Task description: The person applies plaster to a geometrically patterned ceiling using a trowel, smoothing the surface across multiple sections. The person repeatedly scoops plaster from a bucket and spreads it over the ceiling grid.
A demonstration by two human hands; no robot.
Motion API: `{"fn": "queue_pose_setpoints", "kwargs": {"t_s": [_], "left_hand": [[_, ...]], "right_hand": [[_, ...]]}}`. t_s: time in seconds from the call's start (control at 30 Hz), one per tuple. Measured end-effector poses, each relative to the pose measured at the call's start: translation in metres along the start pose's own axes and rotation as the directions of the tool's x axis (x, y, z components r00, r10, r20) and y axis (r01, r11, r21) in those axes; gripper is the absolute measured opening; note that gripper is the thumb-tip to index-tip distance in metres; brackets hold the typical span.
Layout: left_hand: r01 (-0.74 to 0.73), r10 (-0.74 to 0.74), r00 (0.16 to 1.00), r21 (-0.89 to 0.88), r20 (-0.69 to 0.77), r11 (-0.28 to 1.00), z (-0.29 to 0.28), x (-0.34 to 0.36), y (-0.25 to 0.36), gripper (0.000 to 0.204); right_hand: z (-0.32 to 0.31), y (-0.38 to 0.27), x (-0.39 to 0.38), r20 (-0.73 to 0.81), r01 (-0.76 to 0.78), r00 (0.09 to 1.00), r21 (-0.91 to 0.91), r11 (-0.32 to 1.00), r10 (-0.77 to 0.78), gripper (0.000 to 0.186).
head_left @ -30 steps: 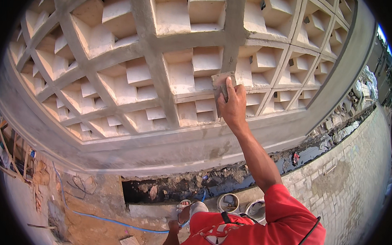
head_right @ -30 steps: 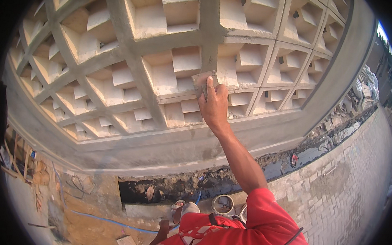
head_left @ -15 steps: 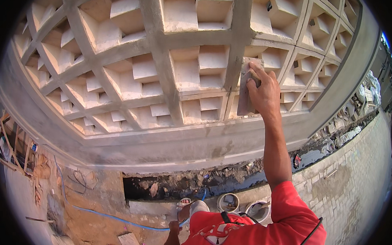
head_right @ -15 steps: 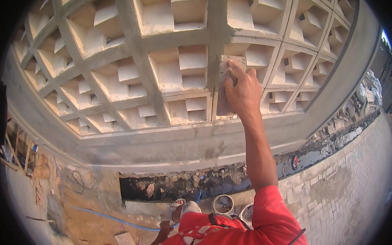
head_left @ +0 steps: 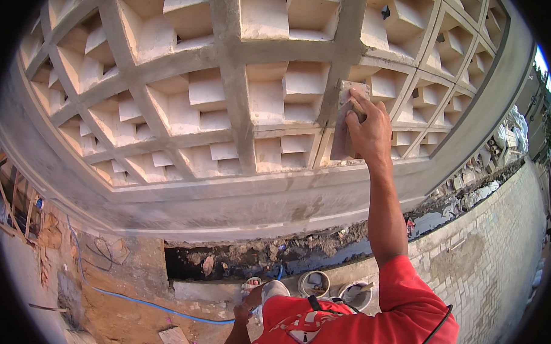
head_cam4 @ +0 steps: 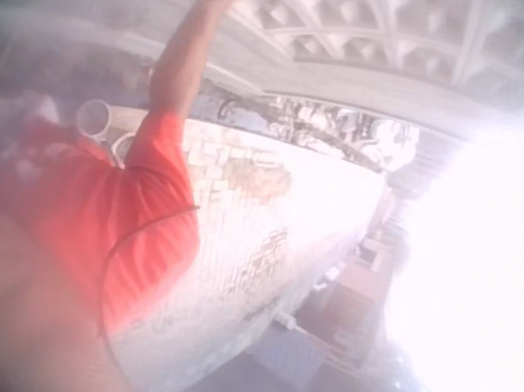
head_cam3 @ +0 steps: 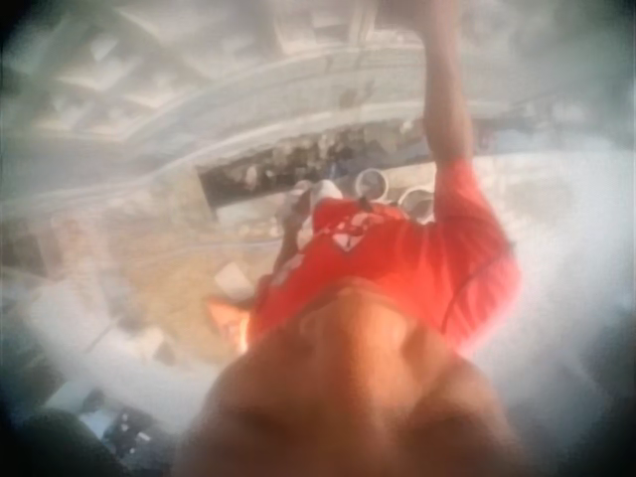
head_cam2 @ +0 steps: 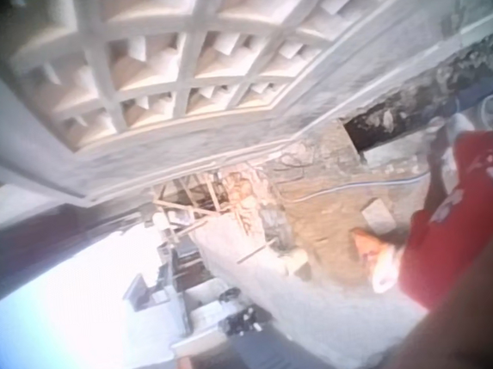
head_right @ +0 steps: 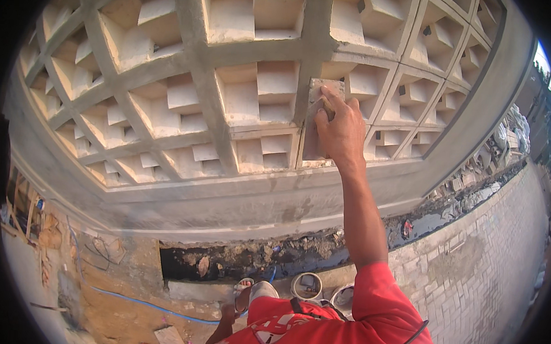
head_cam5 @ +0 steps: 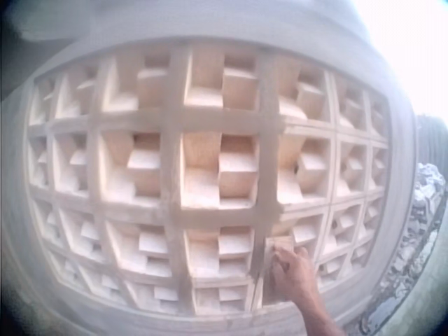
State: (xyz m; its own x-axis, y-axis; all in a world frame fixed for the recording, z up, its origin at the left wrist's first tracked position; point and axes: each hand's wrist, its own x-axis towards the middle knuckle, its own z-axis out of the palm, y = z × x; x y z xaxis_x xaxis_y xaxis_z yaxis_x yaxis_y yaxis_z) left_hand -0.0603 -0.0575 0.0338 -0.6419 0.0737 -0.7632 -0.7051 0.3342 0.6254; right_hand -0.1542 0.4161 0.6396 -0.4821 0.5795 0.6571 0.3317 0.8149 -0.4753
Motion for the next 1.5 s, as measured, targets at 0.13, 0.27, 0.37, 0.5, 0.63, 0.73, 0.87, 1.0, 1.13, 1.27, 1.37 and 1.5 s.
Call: {"fn": "queue_pose_setpoints", "kwargs": {"t_s": [0.13, 0.27, 0.37, 0.5, 0.63, 0.73, 0.87, 1.0, 1.13, 1.27, 1.37, 1.5], "left_hand": [[-0.114, 0.113, 0.994, 0.142, 0.014, 0.983, -0.001, 0.009, 0.004, 0.016], [-0.192, 0.190, 0.981, 0.203, 0.032, 0.960, -0.004, 0.015, -0.003, 0.012], [-0.136, 0.137, 0.991, 0.241, 0.014, 0.961, -0.008, 0.021, -0.016, 0.008], [-0.026, 0.027, 1.000, 0.277, 0.000, 0.960, -0.012, 0.029, -0.031, 0.010], [0.001, 0.000, 1.000, 0.179, -0.006, 0.984, -0.005, 0.023, -0.029, 0.012], [-0.245, 0.233, 0.966, 0.108, 0.108, 0.964, -0.006, 0.015, -0.030, 0.009], [-0.536, 0.540, 0.841, 0.189, 0.036, 0.823, 0.001, 0.023, -0.013, 0.011], [-0.259, 0.258, 0.966, -0.061, -0.028, 0.964, 0.037, -0.021, 0.116, 0.031], [-0.390, 0.393, 0.918, -0.050, 0.057, 0.919, 0.061, -0.030, 0.194, 0.035], [-0.414, 0.417, 0.899, -0.047, 0.133, 0.909, 0.091, -0.048, 0.222, 0.037], [-0.368, 0.341, 0.913, 0.094, 0.223, 0.925, 0.109, -0.072, 0.210, 0.037], [-0.207, 0.140, 0.941, 0.197, 0.307, 0.958, 0.107, -0.102, 0.154, 0.035]], "right_hand": [[0.012, 0.003, 0.012, -0.027, 0.036, 0.999, -0.066, 0.997, -0.038, 0.045], [0.020, 0.016, -0.019, 0.222, 0.039, 0.975, -0.162, 0.986, -0.002, 0.043], [0.008, 0.003, -0.007, 0.014, 0.076, 0.997, -0.070, 0.995, -0.075, 0.043], [0.022, 0.012, 0.009, -0.063, 0.140, 0.987, -0.094, 0.986, -0.146, 0.042], [0.041, 0.040, -0.030, 0.222, 0.204, 0.964, -0.248, 0.947, -0.149, 0.049], [0.012, 0.044, -0.050, 0.406, 0.115, 0.909, -0.024, 0.993, -0.096, 0.047], [-0.002, 0.097, -0.067, 0.587, -0.512, 0.809, 0.730, 0.452, -0.032, 0.043], [-0.020, 0.107, -0.090, 0.630, -0.627, 0.761, 0.775, -0.078, 0.154, 0.040], [-0.052, 0.098, -0.106, 0.601, -0.603, 0.769, 0.795, -0.067, 0.216, 0.035], [-0.069, 0.135, -0.129, 0.665, -0.678, 0.726, 0.735, 0.017, 0.173, 0.032], [-0.053, 0.216, -0.186, 0.832, -0.873, 0.484, 0.481, 0.083, 0.271, 0.031], [-0.025, 0.314, -0.333, 0.899, -0.956, 0.102, 0.207, -0.209, 0.426, 0.032]]}}
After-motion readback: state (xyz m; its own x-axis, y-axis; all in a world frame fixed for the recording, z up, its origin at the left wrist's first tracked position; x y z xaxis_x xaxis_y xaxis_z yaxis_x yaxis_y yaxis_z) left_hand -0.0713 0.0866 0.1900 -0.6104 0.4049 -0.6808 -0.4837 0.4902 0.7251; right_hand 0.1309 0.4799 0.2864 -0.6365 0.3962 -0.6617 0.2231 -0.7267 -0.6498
